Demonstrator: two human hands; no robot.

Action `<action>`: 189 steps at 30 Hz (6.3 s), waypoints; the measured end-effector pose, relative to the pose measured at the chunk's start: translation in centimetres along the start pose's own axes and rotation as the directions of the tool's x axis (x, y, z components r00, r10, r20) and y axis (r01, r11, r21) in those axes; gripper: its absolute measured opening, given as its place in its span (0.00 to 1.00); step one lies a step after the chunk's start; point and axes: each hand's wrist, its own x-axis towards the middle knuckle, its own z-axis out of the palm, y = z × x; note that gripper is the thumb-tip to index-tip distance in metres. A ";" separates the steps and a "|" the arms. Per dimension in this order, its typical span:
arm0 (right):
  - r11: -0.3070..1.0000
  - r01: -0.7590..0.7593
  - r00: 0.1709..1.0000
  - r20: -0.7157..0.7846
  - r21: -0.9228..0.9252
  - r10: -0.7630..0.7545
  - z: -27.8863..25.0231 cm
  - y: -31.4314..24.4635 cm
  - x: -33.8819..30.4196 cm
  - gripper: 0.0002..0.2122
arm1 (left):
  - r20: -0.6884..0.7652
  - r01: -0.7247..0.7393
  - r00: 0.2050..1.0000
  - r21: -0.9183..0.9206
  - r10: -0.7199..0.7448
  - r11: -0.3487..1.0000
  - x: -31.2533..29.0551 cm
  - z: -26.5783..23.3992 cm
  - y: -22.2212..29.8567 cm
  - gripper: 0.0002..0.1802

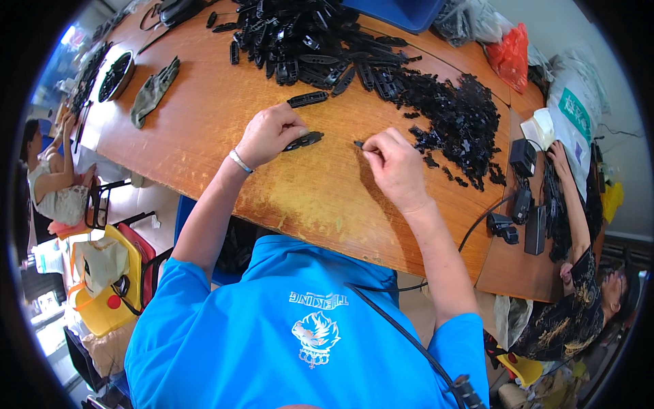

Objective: The person assembles plastic components by attaching small plastic pieces to larger base parts by hand, arranges the assembled components on the table, and places them into a container.

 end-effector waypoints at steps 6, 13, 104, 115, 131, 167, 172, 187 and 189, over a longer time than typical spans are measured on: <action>0.989 0.130 0.991 0.010 0.075 -0.131 3.9 -2.5 1.8 0.04 | -0.140 0.074 0.987 -0.040 -0.079 0.996 -2.8 -0.5 1.7 0.09; 0.976 0.198 0.980 -0.013 0.089 -0.197 6.5 -2.5 3.1 0.04 | -0.240 0.031 0.971 0.146 0.005 0.989 -4.5 0.4 1.6 0.14; 0.976 0.147 0.986 -0.106 0.160 -0.131 7.2 -1.0 4.8 0.06 | -0.195 0.101 0.979 0.182 -0.065 0.978 -1.1 0.3 0.9 0.12; 0.965 0.176 0.983 -0.083 0.193 -0.163 7.1 -2.0 4.8 0.06 | -0.197 0.044 0.980 0.188 -0.006 0.981 -1.1 0.1 0.7 0.10; 0.962 0.001 0.991 -0.130 0.273 0.036 6.3 -0.5 2.2 0.06 | -0.074 -0.113 0.989 0.207 0.130 0.972 0.6 0.7 2.3 0.16; 0.997 -0.025 0.961 0.274 -0.069 0.043 4.0 1.0 2.5 0.11 | 0.181 0.054 0.981 0.104 -0.072 0.993 -0.2 -0.7 3.0 0.09; 0.904 -0.138 0.986 -0.145 -0.404 0.086 -3.7 3.1 -0.8 0.03 | -0.017 0.136 0.991 0.111 -0.135 0.984 1.4 -0.5 5.1 0.12; 0.873 0.051 0.999 0.031 -0.485 -0.041 -3.2 4.7 -1.3 0.02 | -0.217 0.105 0.976 0.469 -0.001 0.877 7.9 5.0 2.9 0.14; 0.877 0.050 0.999 0.028 -0.478 -0.042 -3.0 4.6 -1.4 0.02 | -0.205 0.118 0.978 0.424 -0.032 0.898 7.0 4.7 2.6 0.14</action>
